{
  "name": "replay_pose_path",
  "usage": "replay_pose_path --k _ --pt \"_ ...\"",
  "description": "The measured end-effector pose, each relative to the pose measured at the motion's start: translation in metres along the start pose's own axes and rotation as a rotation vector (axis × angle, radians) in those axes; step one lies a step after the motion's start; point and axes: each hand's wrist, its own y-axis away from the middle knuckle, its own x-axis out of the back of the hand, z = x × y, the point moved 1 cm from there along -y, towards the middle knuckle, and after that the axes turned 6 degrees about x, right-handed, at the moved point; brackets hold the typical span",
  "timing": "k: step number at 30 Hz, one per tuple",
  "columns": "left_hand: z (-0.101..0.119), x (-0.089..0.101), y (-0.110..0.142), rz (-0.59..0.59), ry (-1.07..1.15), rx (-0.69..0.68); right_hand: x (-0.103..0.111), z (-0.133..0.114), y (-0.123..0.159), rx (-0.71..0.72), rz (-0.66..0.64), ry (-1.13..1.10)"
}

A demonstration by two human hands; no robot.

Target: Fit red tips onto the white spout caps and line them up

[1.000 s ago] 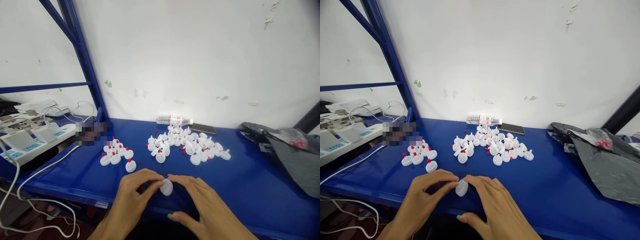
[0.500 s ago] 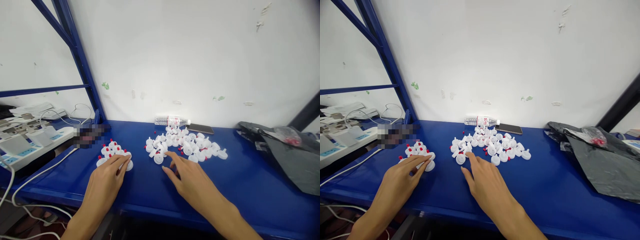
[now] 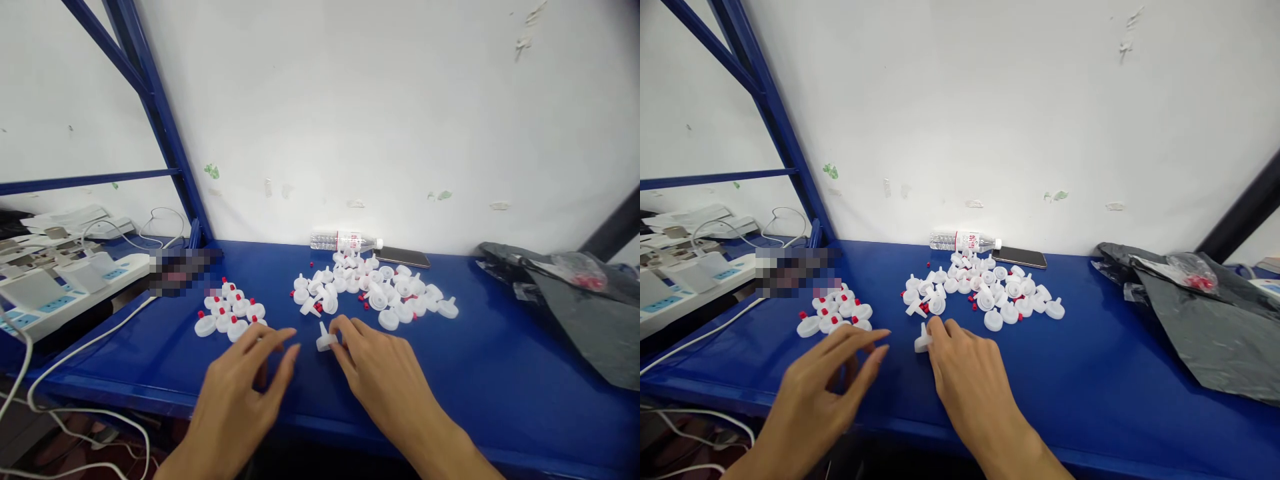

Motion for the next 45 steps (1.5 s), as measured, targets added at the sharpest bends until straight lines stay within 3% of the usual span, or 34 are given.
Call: replay_pose_path --k 4,7,11,16,22,29,39,45 --pt "0.009 -0.019 0.004 -0.252 0.118 0.076 -0.005 -0.004 0.017 0.088 0.127 -0.131" --pt "0.007 -0.025 0.000 -0.326 0.190 0.122 -0.003 -0.002 0.025 0.138 0.074 -0.239" --pt "0.003 -0.026 -0.003 -0.318 0.246 0.136 0.014 0.017 0.023 0.074 -0.119 -0.301" --pt "0.002 -0.028 -0.001 -0.315 0.218 0.142 0.038 0.049 -0.012 -0.117 -0.263 0.079" --pt "0.001 -0.027 0.000 -0.335 0.212 0.141 0.025 0.062 -0.047 -0.113 -0.398 0.351" --pt "0.002 -0.025 0.000 -0.349 0.221 0.121 0.012 0.061 -0.038 -0.024 -0.356 0.366" --pt "0.002 -0.025 -0.001 -0.364 0.230 0.127 0.031 0.074 -0.035 0.019 -0.159 0.236" --pt "0.002 -0.026 0.000 -0.367 0.217 0.128 0.016 0.078 -0.033 0.078 -0.249 0.192"
